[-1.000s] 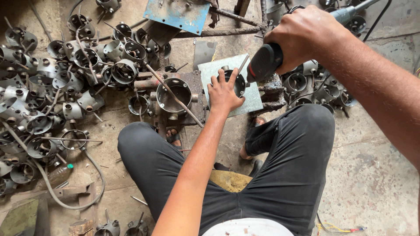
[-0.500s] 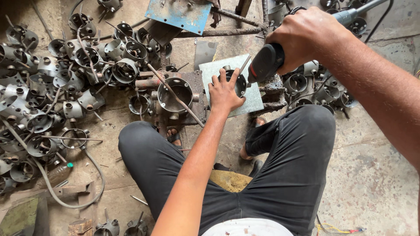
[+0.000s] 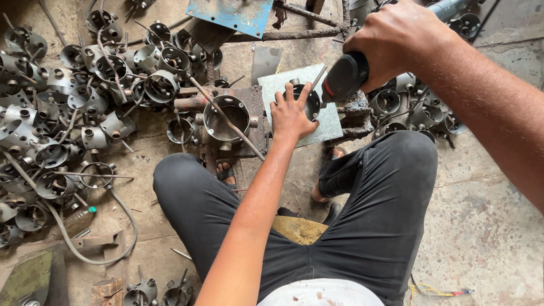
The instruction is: The person sits on the floor and uses a handheld power drill to bore holes into small metal components. They pick up parts from a pile, place them on a metal plate, drill them, and then move them aside.
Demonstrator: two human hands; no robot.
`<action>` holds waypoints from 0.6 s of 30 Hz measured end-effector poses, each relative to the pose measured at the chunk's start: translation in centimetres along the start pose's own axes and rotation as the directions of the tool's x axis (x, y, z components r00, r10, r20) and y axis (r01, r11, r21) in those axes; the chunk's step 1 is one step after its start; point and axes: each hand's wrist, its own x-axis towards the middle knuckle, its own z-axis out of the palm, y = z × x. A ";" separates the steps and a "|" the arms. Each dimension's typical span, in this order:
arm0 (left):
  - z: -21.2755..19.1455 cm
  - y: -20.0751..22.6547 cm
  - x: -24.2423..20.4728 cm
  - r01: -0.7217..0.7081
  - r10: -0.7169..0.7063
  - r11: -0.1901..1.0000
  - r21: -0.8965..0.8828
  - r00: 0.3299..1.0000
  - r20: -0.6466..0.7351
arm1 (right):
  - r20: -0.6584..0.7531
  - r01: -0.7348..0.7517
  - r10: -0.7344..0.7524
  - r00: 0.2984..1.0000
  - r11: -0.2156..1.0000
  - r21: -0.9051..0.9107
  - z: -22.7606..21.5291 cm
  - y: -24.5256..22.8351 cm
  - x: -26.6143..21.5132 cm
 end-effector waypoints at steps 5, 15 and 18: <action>0.0 -0.1 0.2 0.003 -0.004 1.000 0.007 1.000 0.021 | -0.055 0.000 0.001 0.998 1.000 0.010 0.3 0.0 -0.1; -0.2 0.1 0.0 0.009 -0.009 1.000 -0.012 1.000 0.017 | -0.047 -0.016 0.018 0.999 0.999 0.029 0.8 0.1 -0.2; -0.5 0.1 0.0 0.016 -0.015 1.000 -0.027 0.999 0.048 | -0.041 -0.015 0.016 0.999 1.000 0.025 0.5 0.1 -0.1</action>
